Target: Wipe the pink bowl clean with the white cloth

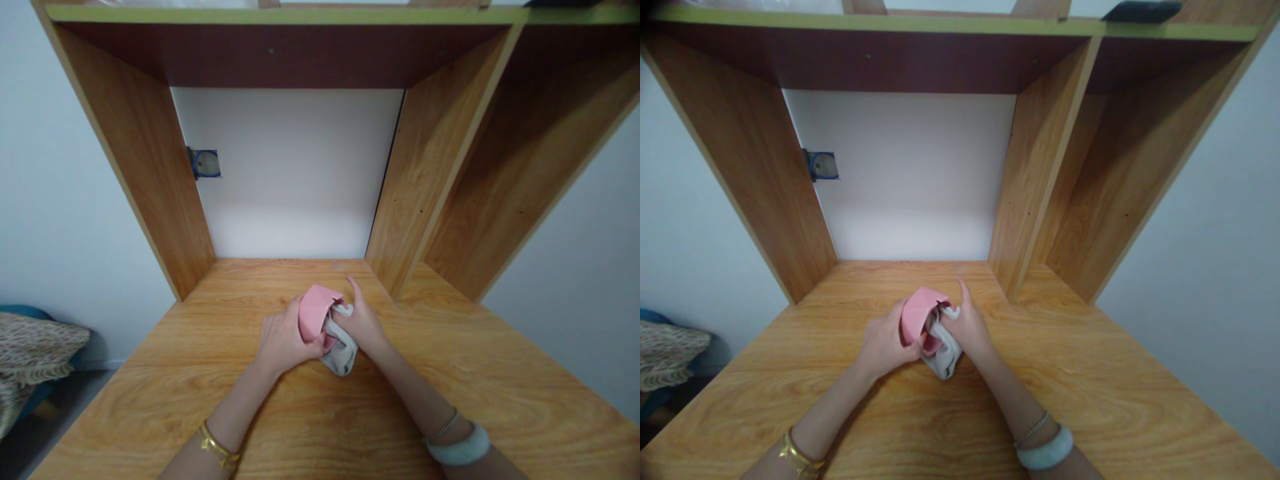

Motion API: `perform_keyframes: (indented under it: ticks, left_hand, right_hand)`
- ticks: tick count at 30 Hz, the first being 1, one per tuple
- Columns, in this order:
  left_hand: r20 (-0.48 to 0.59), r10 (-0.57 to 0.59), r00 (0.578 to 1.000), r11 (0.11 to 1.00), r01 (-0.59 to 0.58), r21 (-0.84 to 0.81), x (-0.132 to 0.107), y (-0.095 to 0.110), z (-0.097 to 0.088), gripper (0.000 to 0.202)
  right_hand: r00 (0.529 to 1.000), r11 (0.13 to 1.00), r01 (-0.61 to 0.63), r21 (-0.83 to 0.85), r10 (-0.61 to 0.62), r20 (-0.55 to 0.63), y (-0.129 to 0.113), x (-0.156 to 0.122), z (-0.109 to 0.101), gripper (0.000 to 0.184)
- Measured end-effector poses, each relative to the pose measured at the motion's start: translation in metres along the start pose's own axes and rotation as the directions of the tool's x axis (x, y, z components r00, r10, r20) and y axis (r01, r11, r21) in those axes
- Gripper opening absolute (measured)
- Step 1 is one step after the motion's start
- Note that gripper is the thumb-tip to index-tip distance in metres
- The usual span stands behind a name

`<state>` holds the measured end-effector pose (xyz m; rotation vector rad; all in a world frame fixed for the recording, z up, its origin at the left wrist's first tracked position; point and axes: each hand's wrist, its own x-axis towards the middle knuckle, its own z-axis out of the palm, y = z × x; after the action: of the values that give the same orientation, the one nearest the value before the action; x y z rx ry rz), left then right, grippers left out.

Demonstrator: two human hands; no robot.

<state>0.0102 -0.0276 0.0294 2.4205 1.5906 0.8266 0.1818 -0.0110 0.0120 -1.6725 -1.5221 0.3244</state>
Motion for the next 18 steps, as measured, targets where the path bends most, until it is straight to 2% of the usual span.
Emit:
perform_keyframes:
  ticks: [3, 8, 14, 18]
  left_hand:
    - [-0.009, 0.005, 1.0, 1.0, -0.005, 0.003, 0.0, -0.001, -0.001, 0.067]
    - [-0.018, -0.004, 1.0, 1.0, 0.003, -0.012, 0.0, -0.002, -0.001, 0.067]
    - [-0.039, -0.051, 0.998, 0.984, 0.044, -0.17, 0.002, -0.004, -0.003, 0.068]
    - [-0.037, -0.048, 0.998, 0.969, 0.038, -0.245, 0.003, -0.002, -0.002, 0.083]
  right_hand:
    - [1.0, 1.0, 0.013, 0.02, -0.013, 0.021, -0.001, -0.002, 0.0, 0.077]
    - [0.995, 0.975, 0.058, 0.216, -0.075, 0.071, 0.001, -0.005, 0.002, 0.065]
    - [0.998, 0.926, 0.05, 0.373, -0.037, -0.043, 0.007, -0.003, 0.007, 0.063]
    - [0.991, 0.849, 0.069, 0.524, 0.0, -0.131, 0.009, 0.0, 0.013, 0.059]
